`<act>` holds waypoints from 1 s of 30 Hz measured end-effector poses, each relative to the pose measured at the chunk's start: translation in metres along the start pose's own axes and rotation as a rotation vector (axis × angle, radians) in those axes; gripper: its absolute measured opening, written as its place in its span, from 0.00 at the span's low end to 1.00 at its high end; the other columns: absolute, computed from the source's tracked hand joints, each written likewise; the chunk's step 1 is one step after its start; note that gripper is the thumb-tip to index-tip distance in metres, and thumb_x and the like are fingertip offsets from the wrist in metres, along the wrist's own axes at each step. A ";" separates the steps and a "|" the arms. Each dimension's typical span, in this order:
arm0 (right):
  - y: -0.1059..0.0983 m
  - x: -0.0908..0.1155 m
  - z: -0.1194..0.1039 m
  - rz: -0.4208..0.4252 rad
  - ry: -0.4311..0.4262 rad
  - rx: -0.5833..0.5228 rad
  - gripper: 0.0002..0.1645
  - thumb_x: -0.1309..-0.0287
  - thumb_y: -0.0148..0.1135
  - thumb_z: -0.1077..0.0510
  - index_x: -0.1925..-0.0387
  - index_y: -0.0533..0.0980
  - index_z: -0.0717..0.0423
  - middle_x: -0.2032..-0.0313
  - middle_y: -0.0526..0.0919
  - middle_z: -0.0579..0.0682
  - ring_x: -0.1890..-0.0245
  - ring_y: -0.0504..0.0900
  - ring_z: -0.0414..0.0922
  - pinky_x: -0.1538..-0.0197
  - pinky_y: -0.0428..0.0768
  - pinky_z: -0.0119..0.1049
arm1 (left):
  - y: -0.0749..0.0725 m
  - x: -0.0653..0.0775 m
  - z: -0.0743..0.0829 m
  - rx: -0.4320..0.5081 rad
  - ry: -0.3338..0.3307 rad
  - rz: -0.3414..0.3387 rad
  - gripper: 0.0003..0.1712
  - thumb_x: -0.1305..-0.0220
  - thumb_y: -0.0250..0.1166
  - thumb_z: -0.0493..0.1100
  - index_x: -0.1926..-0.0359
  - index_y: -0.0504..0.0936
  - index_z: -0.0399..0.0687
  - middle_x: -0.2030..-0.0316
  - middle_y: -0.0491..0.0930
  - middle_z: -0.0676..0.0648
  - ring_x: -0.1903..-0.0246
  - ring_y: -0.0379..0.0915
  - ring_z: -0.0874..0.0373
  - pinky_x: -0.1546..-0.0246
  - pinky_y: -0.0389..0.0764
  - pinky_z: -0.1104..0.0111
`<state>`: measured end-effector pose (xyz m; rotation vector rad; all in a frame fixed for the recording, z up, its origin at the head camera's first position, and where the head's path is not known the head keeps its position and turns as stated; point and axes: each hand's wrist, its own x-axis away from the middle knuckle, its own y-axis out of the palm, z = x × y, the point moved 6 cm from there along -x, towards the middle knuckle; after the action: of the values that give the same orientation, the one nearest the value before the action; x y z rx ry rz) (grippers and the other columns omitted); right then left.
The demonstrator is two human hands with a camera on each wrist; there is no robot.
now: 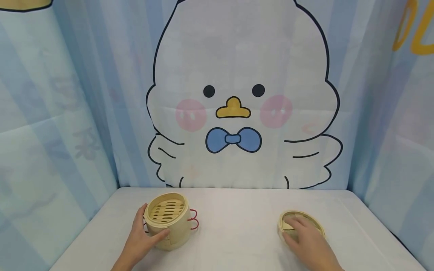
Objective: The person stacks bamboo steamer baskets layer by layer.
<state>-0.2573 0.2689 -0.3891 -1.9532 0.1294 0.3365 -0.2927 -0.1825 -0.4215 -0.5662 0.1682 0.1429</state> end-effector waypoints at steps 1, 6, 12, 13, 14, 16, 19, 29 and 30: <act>0.001 0.000 0.003 -0.012 0.003 0.003 0.23 0.42 0.73 0.53 0.48 0.82 0.62 0.47 0.80 0.63 0.45 0.77 0.65 0.46 0.76 0.63 | 0.000 0.000 0.000 -0.001 0.000 0.003 0.72 0.51 0.81 0.56 0.23 0.41 0.31 0.26 0.45 0.26 0.27 0.39 0.29 0.31 0.48 0.35; 0.004 0.002 0.021 -0.070 0.024 -0.002 0.24 0.42 0.73 0.52 0.50 0.82 0.63 0.48 0.81 0.64 0.47 0.78 0.66 0.48 0.77 0.63 | -0.002 0.001 0.001 0.003 -0.014 0.012 0.72 0.51 0.81 0.56 0.23 0.42 0.32 0.27 0.47 0.27 0.27 0.42 0.30 0.32 0.49 0.35; 0.011 0.001 0.037 -0.149 0.052 0.000 0.30 0.44 0.75 0.48 0.48 0.80 0.66 0.47 0.79 0.69 0.47 0.77 0.69 0.48 0.77 0.64 | -0.004 0.001 0.002 0.007 -0.013 0.009 0.72 0.51 0.81 0.56 0.23 0.41 0.32 0.27 0.49 0.28 0.28 0.45 0.30 0.32 0.50 0.34; 0.011 0.002 0.039 -0.158 0.052 0.000 0.31 0.44 0.75 0.47 0.47 0.80 0.66 0.47 0.78 0.69 0.47 0.76 0.70 0.49 0.77 0.65 | -0.004 0.001 0.002 0.013 -0.010 0.010 0.71 0.51 0.81 0.55 0.23 0.42 0.32 0.27 0.49 0.28 0.28 0.45 0.31 0.32 0.51 0.34; 0.012 0.002 0.041 -0.167 0.058 -0.001 0.32 0.44 0.74 0.46 0.47 0.80 0.66 0.47 0.78 0.70 0.47 0.76 0.70 0.49 0.77 0.65 | -0.004 0.001 0.002 0.016 -0.006 0.011 0.71 0.51 0.81 0.55 0.23 0.42 0.32 0.28 0.50 0.28 0.28 0.46 0.31 0.32 0.51 0.34; 0.014 0.002 0.045 -0.188 0.077 -0.002 0.33 0.44 0.74 0.45 0.46 0.80 0.66 0.46 0.77 0.71 0.46 0.75 0.71 0.49 0.76 0.65 | -0.003 0.001 0.001 0.018 -0.002 0.011 0.71 0.51 0.81 0.55 0.23 0.42 0.32 0.28 0.51 0.28 0.29 0.48 0.31 0.33 0.52 0.34; 0.017 0.003 0.050 -0.221 0.113 -0.002 0.36 0.44 0.73 0.41 0.46 0.79 0.66 0.45 0.76 0.71 0.45 0.74 0.72 0.49 0.76 0.66 | -0.002 0.001 0.000 0.018 0.002 0.015 0.70 0.51 0.81 0.55 0.23 0.43 0.32 0.28 0.52 0.29 0.30 0.49 0.32 0.33 0.53 0.34; 0.020 0.006 0.062 -0.202 0.105 0.046 0.33 0.47 0.76 0.45 0.50 0.81 0.68 0.51 0.80 0.67 0.49 0.77 0.69 0.49 0.77 0.64 | -0.001 0.001 0.000 0.030 0.016 0.022 0.69 0.51 0.81 0.56 0.24 0.45 0.34 0.29 0.55 0.31 0.30 0.50 0.34 0.33 0.54 0.34; 0.020 0.006 0.064 -0.202 0.113 0.046 0.34 0.46 0.75 0.43 0.49 0.81 0.67 0.51 0.79 0.68 0.48 0.76 0.70 0.49 0.76 0.64 | -0.001 0.001 0.000 0.032 0.013 0.022 0.69 0.51 0.81 0.56 0.24 0.45 0.34 0.29 0.55 0.31 0.29 0.50 0.34 0.33 0.53 0.34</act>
<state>-0.2673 0.3200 -0.4318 -1.9202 0.0122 0.0892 -0.2916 -0.1831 -0.4213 -0.5341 0.1895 0.1573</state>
